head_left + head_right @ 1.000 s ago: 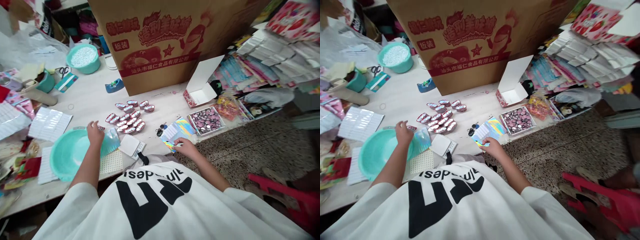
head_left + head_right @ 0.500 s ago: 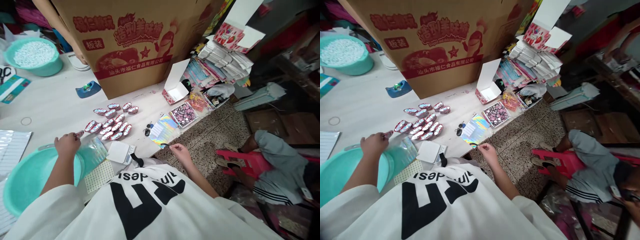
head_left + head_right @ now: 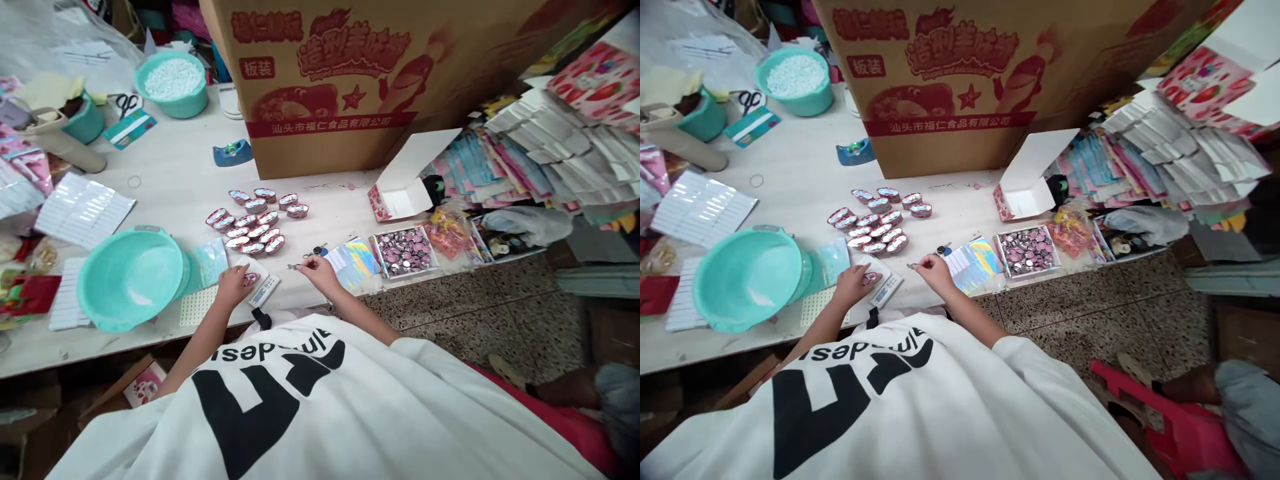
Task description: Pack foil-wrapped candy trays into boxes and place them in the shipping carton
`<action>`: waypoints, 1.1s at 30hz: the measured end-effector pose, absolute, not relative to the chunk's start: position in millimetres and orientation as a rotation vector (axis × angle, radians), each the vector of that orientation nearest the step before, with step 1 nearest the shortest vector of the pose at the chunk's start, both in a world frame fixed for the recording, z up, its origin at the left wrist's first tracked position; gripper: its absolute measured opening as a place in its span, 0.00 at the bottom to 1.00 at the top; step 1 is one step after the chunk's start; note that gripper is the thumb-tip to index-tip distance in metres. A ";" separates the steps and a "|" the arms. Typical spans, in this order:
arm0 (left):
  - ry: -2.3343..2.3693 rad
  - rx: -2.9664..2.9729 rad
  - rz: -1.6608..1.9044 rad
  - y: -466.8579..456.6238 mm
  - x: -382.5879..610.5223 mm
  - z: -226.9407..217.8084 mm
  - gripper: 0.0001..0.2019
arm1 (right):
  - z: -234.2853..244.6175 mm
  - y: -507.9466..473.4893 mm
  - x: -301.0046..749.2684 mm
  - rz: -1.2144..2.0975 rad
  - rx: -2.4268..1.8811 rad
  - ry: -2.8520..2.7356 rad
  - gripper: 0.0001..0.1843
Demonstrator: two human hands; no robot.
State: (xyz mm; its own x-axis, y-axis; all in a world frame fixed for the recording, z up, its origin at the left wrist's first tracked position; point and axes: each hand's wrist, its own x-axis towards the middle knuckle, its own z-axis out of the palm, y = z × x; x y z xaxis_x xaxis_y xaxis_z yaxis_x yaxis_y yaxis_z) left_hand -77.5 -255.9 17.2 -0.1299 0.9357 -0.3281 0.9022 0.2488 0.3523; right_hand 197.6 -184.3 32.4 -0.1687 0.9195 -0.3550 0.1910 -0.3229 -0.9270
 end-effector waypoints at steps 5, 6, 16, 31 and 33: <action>1.923 1.151 0.752 -271.5 -73.5 49.9 0.34 | 37.8 -186.2 141.2 1.825 -1.280 -1.355 0.17; 1.795 0.997 0.812 -275.3 -71.8 55.7 0.34 | 39.7 -188.2 131.1 1.888 -1.223 -1.364 0.19; 1.640 0.297 1.191 -309.5 -72.5 58.1 0.29 | 38.1 -203.9 82.6 1.886 -1.226 -1.582 0.12; 1.887 0.721 0.689 -298.8 -106.1 43.2 0.19 | 20.7 -211.8 63.1 1.590 -1.435 -1.773 0.09; 1.823 0.684 0.698 -295.3 -106.6 45.1 0.18 | 19.9 -211.6 64.4 1.574 -1.462 -1.735 0.08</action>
State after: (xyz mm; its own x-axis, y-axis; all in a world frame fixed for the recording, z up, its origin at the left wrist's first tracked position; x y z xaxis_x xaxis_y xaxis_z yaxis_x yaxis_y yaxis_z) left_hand -106.6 -295.3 45.1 -0.3161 0.7272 -0.6093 0.1341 0.6701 0.7301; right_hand 64.4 -211.6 19.9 -0.3880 0.8532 -0.3486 0.4298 -0.1671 -0.8873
